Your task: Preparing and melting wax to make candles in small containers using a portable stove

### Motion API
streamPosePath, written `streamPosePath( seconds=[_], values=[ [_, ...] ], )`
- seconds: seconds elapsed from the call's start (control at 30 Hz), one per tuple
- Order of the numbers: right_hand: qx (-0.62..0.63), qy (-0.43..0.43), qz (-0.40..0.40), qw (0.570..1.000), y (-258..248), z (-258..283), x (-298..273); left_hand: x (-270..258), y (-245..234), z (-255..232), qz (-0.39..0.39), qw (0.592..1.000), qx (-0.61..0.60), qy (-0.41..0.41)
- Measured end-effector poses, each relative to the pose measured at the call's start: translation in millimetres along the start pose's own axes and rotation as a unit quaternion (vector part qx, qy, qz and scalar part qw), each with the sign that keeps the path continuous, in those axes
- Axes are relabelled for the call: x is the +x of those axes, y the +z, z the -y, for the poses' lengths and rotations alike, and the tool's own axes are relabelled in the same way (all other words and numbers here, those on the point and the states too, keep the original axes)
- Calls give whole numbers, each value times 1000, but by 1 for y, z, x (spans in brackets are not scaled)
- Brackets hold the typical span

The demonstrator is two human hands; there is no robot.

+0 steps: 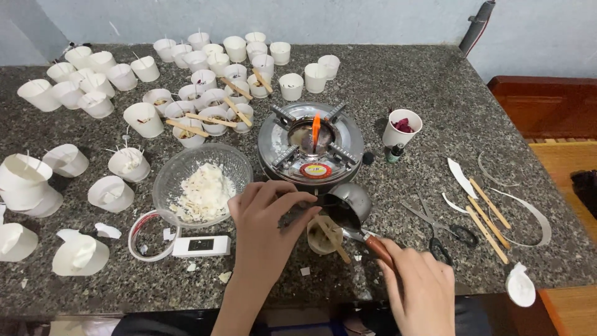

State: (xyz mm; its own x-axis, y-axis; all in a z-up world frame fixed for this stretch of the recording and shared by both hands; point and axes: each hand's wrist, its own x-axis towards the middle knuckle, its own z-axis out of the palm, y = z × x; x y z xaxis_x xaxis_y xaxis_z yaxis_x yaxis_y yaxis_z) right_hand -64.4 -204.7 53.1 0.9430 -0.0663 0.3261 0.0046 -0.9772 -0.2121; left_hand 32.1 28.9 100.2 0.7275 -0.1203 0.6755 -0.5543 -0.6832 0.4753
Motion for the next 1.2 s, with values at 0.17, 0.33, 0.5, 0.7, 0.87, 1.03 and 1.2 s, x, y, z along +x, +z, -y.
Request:
streamPosePath(
  seconds=[0.17,0.33,0.5,0.7,0.87,1.03,1.2],
  values=[
    [-43,-2,-13,999,0,0,-1,0,-7,1,-15,1000,2,25],
    [-75,-13,-37,996,1,0,-1,2,-15,-1,-12,1000,0,21],
    [-93,-39,-81,992,1,2,-2,3,-19,2,-7,999,-31,26],
    [-95,-59,-100,989,-1,2,-1,4,-23,0,-16,1000,4,18],
    [-91,-65,-114,987,-4,6,0,4,-23,0,-8,1000,-2,19],
    [-100,-69,-117,986,-2,4,-1,4,-23,1,-9,1000,-2,23],
    [-77,-58,-95,991,-2,3,-1,5,-20,0,-4,1000,-5,26]
  ],
)
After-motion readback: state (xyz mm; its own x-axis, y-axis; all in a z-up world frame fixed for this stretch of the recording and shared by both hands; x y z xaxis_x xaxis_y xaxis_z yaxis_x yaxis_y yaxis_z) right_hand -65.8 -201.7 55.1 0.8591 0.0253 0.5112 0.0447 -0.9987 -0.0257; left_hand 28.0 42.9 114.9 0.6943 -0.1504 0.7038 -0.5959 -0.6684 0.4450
